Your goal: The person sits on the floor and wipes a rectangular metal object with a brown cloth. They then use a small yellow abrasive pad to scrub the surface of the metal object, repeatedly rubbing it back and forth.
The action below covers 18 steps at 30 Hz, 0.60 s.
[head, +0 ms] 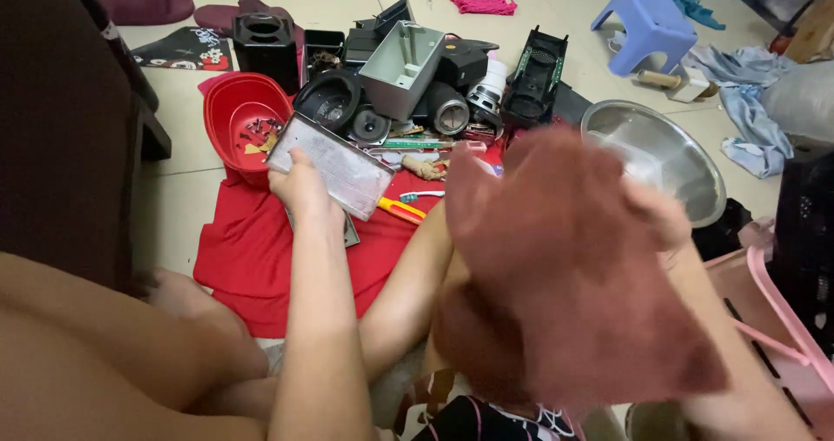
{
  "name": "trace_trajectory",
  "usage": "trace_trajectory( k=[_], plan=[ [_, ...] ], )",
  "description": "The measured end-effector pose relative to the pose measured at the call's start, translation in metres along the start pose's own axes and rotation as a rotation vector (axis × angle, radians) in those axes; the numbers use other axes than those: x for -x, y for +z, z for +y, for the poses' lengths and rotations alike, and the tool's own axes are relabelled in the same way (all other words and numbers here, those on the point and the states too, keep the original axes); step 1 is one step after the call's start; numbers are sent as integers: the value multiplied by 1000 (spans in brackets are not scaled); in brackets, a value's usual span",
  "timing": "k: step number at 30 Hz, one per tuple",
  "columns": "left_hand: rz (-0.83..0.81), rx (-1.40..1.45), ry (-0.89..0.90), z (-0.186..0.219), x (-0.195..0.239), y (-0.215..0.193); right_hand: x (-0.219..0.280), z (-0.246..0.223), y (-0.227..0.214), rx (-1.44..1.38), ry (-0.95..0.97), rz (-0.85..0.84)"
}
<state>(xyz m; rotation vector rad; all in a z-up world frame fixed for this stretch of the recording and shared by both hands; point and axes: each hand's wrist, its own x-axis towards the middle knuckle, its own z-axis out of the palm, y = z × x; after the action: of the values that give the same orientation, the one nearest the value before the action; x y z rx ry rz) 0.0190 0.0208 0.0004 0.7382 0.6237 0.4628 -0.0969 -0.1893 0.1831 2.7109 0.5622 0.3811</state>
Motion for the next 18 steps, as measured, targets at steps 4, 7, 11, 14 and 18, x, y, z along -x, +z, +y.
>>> trace_trajectory(
  k=[4,7,11,14,18],
  plan=[
    [65,-11,83,3,13,6,27,78,122,-1554,787,-610],
    [137,5,193,-6,5,4,18,65,117,-1279,678,-640],
    [233,-76,224,-13,-11,-13,-11,36,129,-1205,511,-373],
    [290,-129,262,-19,-23,-25,-46,25,192,-1218,341,-241],
    [444,-286,225,-21,-26,-37,-101,30,297,-842,277,-247]
  ],
)
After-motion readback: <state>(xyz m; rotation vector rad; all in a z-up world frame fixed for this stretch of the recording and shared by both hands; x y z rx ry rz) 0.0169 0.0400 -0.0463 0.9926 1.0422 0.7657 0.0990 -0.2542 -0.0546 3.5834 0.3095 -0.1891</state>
